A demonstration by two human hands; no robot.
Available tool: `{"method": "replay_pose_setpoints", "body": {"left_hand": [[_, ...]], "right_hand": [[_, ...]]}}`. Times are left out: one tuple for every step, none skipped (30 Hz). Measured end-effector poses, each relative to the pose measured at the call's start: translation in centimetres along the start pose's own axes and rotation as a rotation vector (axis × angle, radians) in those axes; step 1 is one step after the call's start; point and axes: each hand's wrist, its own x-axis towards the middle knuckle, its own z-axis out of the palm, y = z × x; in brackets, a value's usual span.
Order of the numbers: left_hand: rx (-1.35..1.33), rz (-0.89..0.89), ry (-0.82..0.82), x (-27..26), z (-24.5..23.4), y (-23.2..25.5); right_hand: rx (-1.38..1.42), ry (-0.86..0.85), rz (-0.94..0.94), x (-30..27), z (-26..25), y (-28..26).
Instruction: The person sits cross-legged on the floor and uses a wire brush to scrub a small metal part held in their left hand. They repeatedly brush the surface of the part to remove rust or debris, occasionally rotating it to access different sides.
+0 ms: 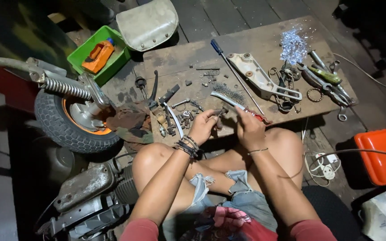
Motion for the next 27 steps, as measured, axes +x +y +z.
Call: {"method": "replay_pose_setpoints", "body": {"left_hand": [[0.001,0.000,0.000,0.0,0.2,0.1],[0.005,0.012,0.013,0.1,0.2,0.3],[0.009,0.024,0.026,0.3,0.1,0.5],[0.008,0.026,0.028,0.7,-0.2,-0.1],[-0.031,0.013,0.022,1.1,-0.5,-0.7],[-0.072,-0.005,0.015,1.3,-0.6,-1.5],[-0.076,-0.006,0.017,1.3,-0.5,-1.9],[-0.062,-0.019,0.008,1.3,-0.3,-2.3],[-0.049,-0.031,-0.001,1.4,-0.2,-2.6],[-0.049,-0.032,-0.005,1.4,-0.2,-2.5],[-0.065,-0.025,0.008,1.4,-0.2,-2.4],[-0.081,-0.016,0.024,1.3,-0.4,-2.2],[-0.080,-0.017,0.025,1.2,-0.4,-2.1],[-0.084,-0.019,0.034,1.4,-0.5,-1.8],[-0.087,-0.021,0.044,1.5,-0.7,-1.6],[-0.089,-0.019,0.045,1.3,-0.6,-1.6],[-0.036,-0.027,0.051,1.1,-0.6,-1.5],[0.017,-0.037,0.055,0.8,-0.5,-1.6],[0.015,-0.038,0.056,0.7,-0.5,-1.4],[-0.018,-0.045,0.039,0.6,-0.5,-1.2],[-0.050,-0.052,0.022,0.6,-0.4,-1.0],[-0.049,-0.053,0.019,0.8,-0.3,-1.4],[-0.073,-0.033,0.029,1.0,-0.1,-1.7],[-0.094,-0.011,0.042,1.3,-0.2,-1.8],[-0.091,-0.010,0.041,1.2,-0.3,-1.4],[-0.112,-0.013,0.041,1.1,-0.2,-1.1],[-0.133,-0.016,0.040,1.0,-0.2,-0.7]], "right_hand": [[0.001,0.001,0.000,0.0,-0.4,-0.1],[0.034,0.013,0.025,0.3,-0.6,-0.3],[0.067,0.025,0.050,0.5,-0.9,-0.4],[0.067,0.025,0.047,0.0,-0.4,-0.4],[0.059,0.015,0.000,-0.5,0.0,-0.5],[0.050,0.002,-0.045,-1.2,0.4,-0.5],[0.050,-0.001,-0.046,-0.9,0.2,-0.8],[0.062,-0.015,-0.029,-0.6,0.2,-1.1],[0.075,-0.028,-0.012,-0.3,0.0,-1.4],[0.072,-0.028,-0.010,-0.3,0.0,-0.7],[0.055,0.004,0.028,-0.2,0.0,0.0],[0.043,0.035,0.064,-0.1,0.1,0.6],[0.043,0.035,0.065,-0.3,0.0,0.6],[0.032,0.035,0.047,-0.3,0.0,0.5],[0.020,0.035,0.030,-0.3,0.1,0.5],[0.021,0.035,0.027,-0.6,0.4,0.1],[0.004,0.003,-0.021,-1.0,0.8,-0.2],[-0.013,-0.031,-0.068,-1.5,1.1,-0.6],[-0.014,-0.033,-0.068,-1.2,1.0,-0.3],[0.005,-0.023,-0.054,-0.9,0.9,0.0],[0.023,-0.012,-0.040,-0.7,0.7,0.3],[0.021,-0.011,-0.037,-0.4,0.3,0.5],[0.031,0.032,-0.004,-0.1,-0.1,0.6],[0.045,0.077,0.027,0.3,-0.3,0.7],[0.046,0.081,0.027,-0.4,0.3,0.8],[0.059,0.064,0.001,-1.1,0.8,1.1],[0.071,0.046,-0.024,-1.7,1.4,1.4]]}}
